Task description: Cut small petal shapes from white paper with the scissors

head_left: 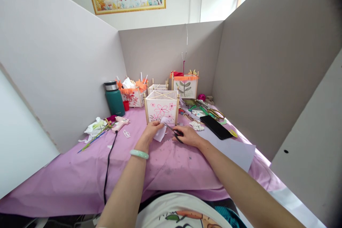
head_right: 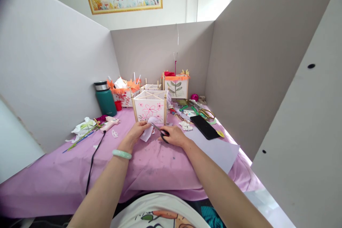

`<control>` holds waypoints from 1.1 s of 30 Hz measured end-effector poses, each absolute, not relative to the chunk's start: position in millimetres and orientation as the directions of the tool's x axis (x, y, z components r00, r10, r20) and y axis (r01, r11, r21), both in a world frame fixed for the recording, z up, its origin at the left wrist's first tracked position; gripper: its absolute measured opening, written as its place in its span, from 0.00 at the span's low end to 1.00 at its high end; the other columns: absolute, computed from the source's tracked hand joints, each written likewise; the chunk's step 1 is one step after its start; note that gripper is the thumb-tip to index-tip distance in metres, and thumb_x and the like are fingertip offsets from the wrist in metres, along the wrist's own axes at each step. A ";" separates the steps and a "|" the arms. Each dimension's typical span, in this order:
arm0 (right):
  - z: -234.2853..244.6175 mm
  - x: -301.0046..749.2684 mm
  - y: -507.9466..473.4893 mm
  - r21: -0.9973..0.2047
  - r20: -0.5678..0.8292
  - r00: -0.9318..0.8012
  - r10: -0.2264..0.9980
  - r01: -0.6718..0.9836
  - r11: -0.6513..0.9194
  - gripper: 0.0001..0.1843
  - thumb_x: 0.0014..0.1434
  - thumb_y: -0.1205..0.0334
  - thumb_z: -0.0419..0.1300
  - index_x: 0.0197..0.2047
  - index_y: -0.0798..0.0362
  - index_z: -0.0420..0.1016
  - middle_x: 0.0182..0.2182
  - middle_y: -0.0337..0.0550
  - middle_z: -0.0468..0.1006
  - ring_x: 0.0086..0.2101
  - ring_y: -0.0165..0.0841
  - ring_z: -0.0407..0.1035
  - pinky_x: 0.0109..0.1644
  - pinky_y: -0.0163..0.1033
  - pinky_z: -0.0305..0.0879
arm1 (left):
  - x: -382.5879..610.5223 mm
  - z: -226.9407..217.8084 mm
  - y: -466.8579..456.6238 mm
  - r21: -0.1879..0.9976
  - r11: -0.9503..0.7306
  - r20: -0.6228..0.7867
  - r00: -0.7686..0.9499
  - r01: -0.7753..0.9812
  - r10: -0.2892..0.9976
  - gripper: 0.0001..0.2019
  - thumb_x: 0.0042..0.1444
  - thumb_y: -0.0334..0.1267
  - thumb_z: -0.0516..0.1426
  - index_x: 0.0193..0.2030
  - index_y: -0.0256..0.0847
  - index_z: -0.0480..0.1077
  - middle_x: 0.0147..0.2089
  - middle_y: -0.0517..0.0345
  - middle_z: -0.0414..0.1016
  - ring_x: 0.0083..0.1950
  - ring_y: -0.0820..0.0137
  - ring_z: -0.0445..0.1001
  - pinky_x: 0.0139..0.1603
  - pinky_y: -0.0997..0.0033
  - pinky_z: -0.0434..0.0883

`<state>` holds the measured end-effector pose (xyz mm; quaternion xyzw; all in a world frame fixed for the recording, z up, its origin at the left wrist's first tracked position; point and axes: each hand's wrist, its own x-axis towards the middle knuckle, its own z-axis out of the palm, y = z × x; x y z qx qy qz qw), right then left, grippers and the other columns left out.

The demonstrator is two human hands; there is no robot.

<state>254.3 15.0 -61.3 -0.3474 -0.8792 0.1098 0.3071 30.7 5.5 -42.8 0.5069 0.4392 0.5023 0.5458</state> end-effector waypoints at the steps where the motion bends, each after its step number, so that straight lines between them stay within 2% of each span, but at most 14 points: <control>1: -61.4 254.4 15.1 -0.408 0.462 -0.571 0.679 0.543 0.734 0.22 0.56 0.53 0.69 0.52 0.53 0.80 0.36 0.44 0.83 0.33 0.33 0.73 0.38 0.34 0.60 | 30.5 -43.0 5.7 0.995 -0.018 0.029 0.110 -0.097 0.993 0.19 0.43 0.47 0.71 0.33 0.32 0.76 0.30 0.46 0.80 0.28 0.64 0.77 0.30 0.68 0.71; 16: -65.6 255.7 20.2 -0.415 0.457 -0.558 0.692 0.555 0.721 0.19 0.56 0.55 0.69 0.50 0.52 0.81 0.36 0.45 0.84 0.34 0.34 0.75 0.38 0.34 0.60 | 29.4 -46.5 8.6 0.993 -0.008 0.022 0.120 -0.119 0.993 0.22 0.38 0.48 0.73 0.32 0.32 0.76 0.29 0.46 0.80 0.28 0.65 0.77 0.30 0.69 0.71; 33: -65.1 255.6 19.0 -0.422 0.460 -0.554 0.694 0.551 0.720 0.19 0.56 0.55 0.69 0.50 0.52 0.81 0.35 0.43 0.84 0.32 0.33 0.74 0.37 0.34 0.60 | 30.5 -43.9 6.3 0.992 -0.006 0.020 0.115 -0.128 0.993 0.19 0.40 0.45 0.72 0.32 0.32 0.76 0.28 0.47 0.80 0.27 0.65 0.77 0.29 0.70 0.71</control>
